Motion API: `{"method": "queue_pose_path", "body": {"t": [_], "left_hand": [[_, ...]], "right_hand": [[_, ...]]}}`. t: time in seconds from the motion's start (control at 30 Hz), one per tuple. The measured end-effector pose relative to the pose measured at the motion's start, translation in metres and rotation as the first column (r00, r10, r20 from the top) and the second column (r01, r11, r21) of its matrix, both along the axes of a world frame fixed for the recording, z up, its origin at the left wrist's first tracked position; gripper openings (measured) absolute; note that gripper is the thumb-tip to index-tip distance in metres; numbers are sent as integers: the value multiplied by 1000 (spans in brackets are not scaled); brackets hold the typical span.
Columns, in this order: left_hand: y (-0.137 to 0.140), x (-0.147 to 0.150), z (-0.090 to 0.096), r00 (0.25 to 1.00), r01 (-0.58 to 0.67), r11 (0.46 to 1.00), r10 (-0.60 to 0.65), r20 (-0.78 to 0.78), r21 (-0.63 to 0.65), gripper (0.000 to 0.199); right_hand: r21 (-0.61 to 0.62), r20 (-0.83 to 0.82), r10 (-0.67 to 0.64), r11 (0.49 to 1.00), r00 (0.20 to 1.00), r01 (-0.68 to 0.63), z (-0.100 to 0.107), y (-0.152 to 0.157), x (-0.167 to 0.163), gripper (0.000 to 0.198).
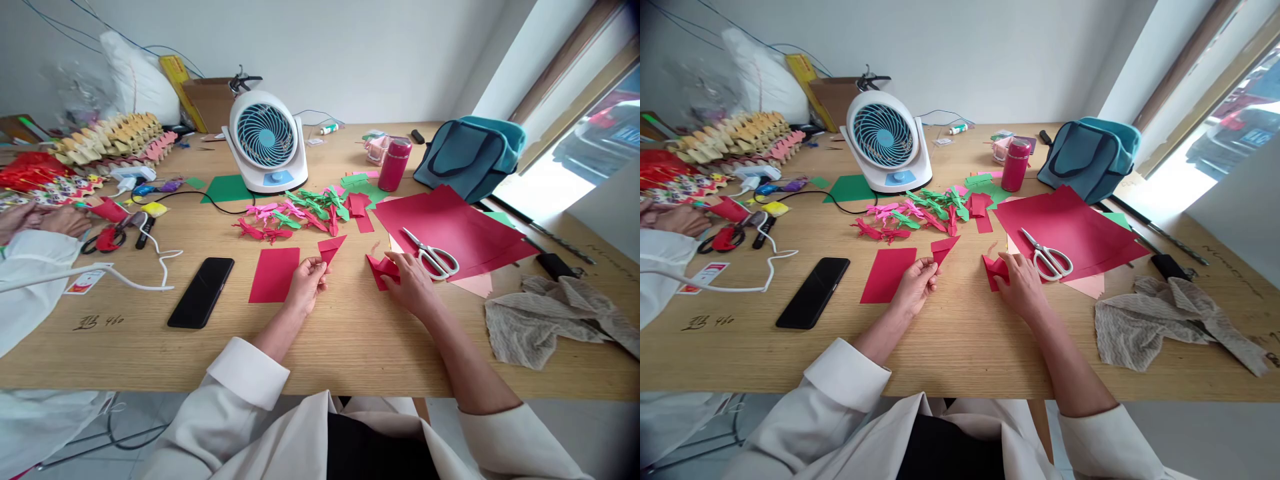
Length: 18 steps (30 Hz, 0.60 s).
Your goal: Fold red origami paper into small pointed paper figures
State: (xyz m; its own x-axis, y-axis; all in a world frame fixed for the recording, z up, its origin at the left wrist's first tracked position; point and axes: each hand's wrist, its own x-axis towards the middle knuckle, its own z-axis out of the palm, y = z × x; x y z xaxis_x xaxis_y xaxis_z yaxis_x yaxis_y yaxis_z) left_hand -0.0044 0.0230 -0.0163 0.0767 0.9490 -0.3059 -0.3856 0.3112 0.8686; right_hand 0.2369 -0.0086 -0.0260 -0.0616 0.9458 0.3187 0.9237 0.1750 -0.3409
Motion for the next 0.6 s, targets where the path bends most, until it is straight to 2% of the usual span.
{"method": "queue_pose_path", "body": {"t": [0.17, 0.3, 0.47, 0.6], "left_hand": [[2, 0, 0, 1000, -20, 1000, 20, -10, 5, 36], [3, -1, -1, 1000, -25, 1000, 25, -8, -3, 37], [4, -2, 0, 1000, -16, 1000, 16, 21, -18, 39], [2, -2, 3, 1000, 26, 999, -26, -8, -27, 48]], "right_hand": [[5, 12, -10, 1000, 1000, 10, -4, 1, 2, 37], [19, -57, -19, 1000, 998, 20, -5, 2, 1, 36], [11, -270, 13, 1000, 963, -10, -2, 2, -6, 31], [-66, -520, -10, 997, 854, -29, 4, 1, -12, 30]]}}
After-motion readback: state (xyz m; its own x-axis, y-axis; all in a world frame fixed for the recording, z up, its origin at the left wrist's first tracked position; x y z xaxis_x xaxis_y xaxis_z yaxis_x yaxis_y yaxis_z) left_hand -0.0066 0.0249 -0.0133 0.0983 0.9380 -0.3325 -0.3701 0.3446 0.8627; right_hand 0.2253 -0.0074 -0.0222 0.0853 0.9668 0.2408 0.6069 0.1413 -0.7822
